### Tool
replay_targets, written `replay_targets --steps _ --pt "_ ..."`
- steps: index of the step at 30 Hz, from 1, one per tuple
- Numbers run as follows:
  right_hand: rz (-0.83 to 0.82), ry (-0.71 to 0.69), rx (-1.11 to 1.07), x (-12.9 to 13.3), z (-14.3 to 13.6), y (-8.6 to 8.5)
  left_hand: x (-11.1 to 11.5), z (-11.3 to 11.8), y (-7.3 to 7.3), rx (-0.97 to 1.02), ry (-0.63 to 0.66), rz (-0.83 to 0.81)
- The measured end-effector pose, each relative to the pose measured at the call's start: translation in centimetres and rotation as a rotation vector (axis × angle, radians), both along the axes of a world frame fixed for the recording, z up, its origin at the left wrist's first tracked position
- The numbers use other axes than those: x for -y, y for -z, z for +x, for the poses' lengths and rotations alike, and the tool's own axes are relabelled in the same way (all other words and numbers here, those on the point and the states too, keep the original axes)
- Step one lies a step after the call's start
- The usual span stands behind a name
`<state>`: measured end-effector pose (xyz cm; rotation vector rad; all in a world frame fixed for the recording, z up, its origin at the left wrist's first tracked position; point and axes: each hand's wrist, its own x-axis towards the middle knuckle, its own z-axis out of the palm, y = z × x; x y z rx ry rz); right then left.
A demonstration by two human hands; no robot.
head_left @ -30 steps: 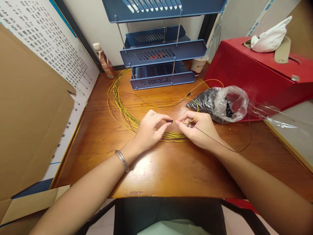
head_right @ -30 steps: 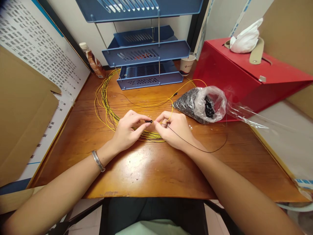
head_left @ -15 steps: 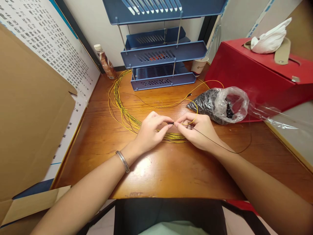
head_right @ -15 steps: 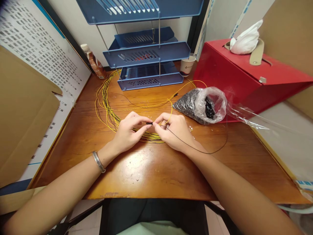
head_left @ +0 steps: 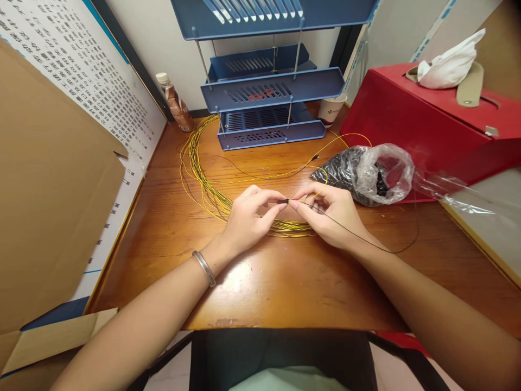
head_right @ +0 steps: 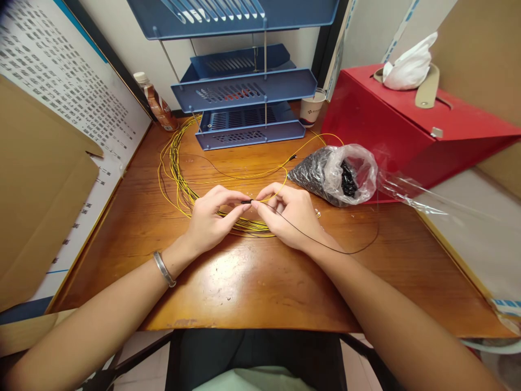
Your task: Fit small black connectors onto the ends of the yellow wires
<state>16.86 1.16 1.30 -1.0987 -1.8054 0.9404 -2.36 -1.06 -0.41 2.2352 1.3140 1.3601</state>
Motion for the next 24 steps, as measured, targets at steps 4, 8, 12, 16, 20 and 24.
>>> replay_targets --steps 4,8,12,16,20,24 --pt "0.025 0.023 -0.005 -0.02 -0.02 -0.02 0.02 0.01 -0.04 0.023 -0.005 0.014" --pt "0.029 0.040 -0.006 -0.08 -0.07 0.12 0.03 0.02 -0.01 0.042 -0.003 0.007" --pt "0.031 0.022 0.007 0.04 -0.09 0.09 0.03 0.01 0.06 0.038 -0.005 0.004" --pt "0.018 0.017 0.011 0.17 -0.12 -0.05 0.02 0.01 0.08 0.040 0.009 0.008" --pt "0.000 0.025 0.011 0.20 -0.15 -0.08 0.07 0.03 -0.02 0.013 0.021 0.044" --pt "-0.017 0.037 0.022 0.23 -0.23 0.09 0.17 0.02 -0.08 -0.058 0.018 0.105"
